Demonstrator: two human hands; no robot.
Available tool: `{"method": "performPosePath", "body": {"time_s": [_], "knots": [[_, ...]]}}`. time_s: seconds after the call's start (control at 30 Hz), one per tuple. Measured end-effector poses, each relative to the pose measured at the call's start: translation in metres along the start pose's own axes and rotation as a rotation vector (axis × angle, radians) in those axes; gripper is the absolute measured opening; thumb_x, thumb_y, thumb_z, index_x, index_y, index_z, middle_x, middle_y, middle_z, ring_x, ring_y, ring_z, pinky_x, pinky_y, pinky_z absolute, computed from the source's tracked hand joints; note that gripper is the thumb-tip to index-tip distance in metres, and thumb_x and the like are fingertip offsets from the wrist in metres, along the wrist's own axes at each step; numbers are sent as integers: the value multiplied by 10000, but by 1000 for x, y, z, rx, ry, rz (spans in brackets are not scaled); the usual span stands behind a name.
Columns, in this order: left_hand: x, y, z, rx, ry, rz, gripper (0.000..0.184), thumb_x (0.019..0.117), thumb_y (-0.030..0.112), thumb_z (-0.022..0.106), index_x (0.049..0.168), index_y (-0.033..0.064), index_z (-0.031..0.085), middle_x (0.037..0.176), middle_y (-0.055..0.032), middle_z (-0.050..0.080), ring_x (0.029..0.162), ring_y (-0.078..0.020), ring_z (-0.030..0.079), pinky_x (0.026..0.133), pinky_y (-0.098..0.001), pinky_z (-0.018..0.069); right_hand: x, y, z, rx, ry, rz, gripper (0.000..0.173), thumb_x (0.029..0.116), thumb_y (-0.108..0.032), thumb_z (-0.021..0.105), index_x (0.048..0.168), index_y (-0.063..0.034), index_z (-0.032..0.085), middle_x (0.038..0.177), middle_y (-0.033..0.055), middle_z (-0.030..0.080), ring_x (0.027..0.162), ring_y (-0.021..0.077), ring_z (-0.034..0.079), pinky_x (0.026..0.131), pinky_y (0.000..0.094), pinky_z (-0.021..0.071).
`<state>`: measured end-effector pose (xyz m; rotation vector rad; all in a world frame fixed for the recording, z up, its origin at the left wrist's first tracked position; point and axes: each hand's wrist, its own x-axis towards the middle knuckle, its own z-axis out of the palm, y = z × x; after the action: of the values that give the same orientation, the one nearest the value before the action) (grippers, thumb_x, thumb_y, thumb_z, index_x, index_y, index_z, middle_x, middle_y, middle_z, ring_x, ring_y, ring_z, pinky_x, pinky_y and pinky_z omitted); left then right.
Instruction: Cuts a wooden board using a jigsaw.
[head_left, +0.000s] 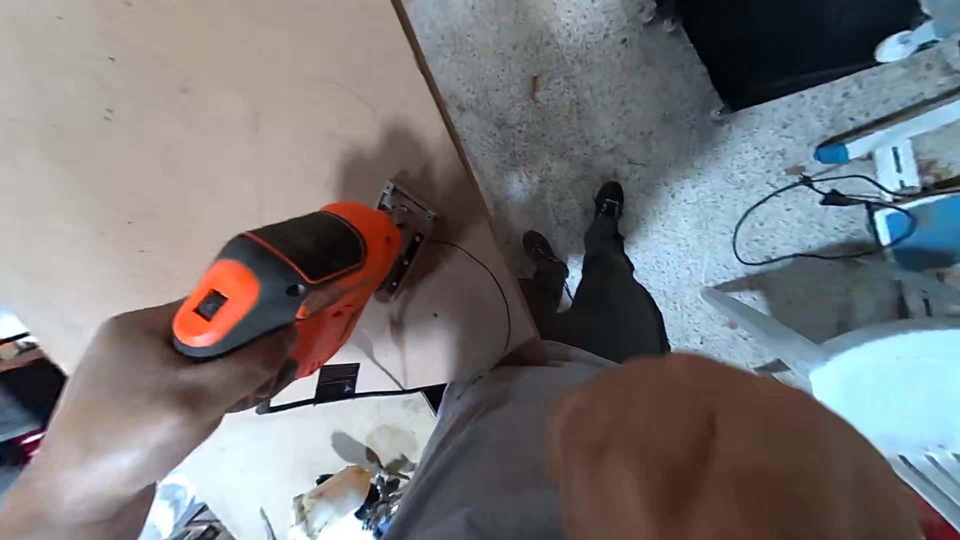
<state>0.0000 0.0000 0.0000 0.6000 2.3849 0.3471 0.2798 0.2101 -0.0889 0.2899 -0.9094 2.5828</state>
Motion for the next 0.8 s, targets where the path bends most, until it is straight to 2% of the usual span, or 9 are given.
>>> {"method": "performPosePath", "body": {"time_s": [0.07, 0.13, 0.2, 0.27, 0.3, 0.37, 0.43, 0.57, 0.8], "knots": [[0, -3, -1, -21, -4, -9, 221, 754, 386, 762, 847, 194, 705, 643, -13, 653, 493, -156, 627, 435, -338, 537, 5, 12, -37, -312, 220, 147, 253, 1036, -252, 605, 1151, -73, 741, 993, 0, 749, 872, 58, 697, 769, 242, 611], [-1, -2, 0, -37, -11, -43, 242, 748, 380, 770, 873, 185, 703, 660, -38, 660, 497, -179, 631, 440, -347, 545, 23, 45, -76, -692, 517, 325, 323, 1015, -330, 642, 1257, -125, 703, 1019, -15, 738, 858, 81, 697, 740, 290, 616], [-2, 2, 0, -37, -15, -58, 255, 747, 379, 774, 891, 180, 704, 675, -46, 668, 504, -190, 637, 443, -353, 551, 42, 81, -106, -877, 608, 599, 692, 953, -540, 657, 1493, -139, 493, 1206, 33, 681, 991, 157, 689, 821, 407, 605], [-2, 5, 1, -50, -4, -84, 252, 731, 362, 786, 879, 172, 709, 670, -58, 665, 500, -203, 634, 440, -364, 546, 62, 110, -116, -865, 583, 751, 908, 873, -640, 710, 1556, -132, 392, 1271, 71, 661, 1029, 210, 695, 859, 498, 603], [-2, 5, 2, -61, -1, -90, 253, 729, 355, 792, 879, 170, 707, 668, -62, 664, 496, -207, 634, 437, -364, 547, 71, 120, -116, -853, 556, 788, 947, 834, -657, 744, 1541, -129, 400, 1238, 87, 675, 1015, 224, 703, 854, 508, 605], [-4, 8, 5, -98, 10, -102, 255, 719, 335, 803, 879, 163, 703, 660, -64, 658, 490, -201, 628, 436, -349, 544, 86, 132, -112, -839, 532, 852, 934, 774, -643, 813, 1459, -131, 438, 1069, 99, 704, 948, 246, 711, 799, 510, 601], [-5, 12, 7, -124, 26, -121, 241, 710, 310, 808, 869, 159, 706, 650, -64, 658, 487, -195, 631, 440, -338, 550, 91, 136, -111, -833, 537, 876, 889, 760, -620, 838, 1393, -121, 465, 945, 93, 695, 865, 242, 708, 726, 491, 595], [-5, 18, 9, -127, 44, -168, 252, 704, 313, 819, 869, 158, 708, 652, -56, 663, 494, -198, 638, 442, -345, 555, 91, 133, -112, -822, 553, 914, 804, 772, -629, 822, 1317, -121, 519, 876, 70, 687, 808, 225, 703, 686, 472, 591], [-10, 22, 14, -176, 63, -213, 239, 715, 274, 819, 873, 137, 703, 655, -69, 668, 503, -212, 646, 455, -351, 564, 95, 130, -109, -836, 554, 980, 768, 787, -659, 787, 1257, -111, 524, 819, 65, 648, 752, 223, 675, 638, 458, 567]]}}
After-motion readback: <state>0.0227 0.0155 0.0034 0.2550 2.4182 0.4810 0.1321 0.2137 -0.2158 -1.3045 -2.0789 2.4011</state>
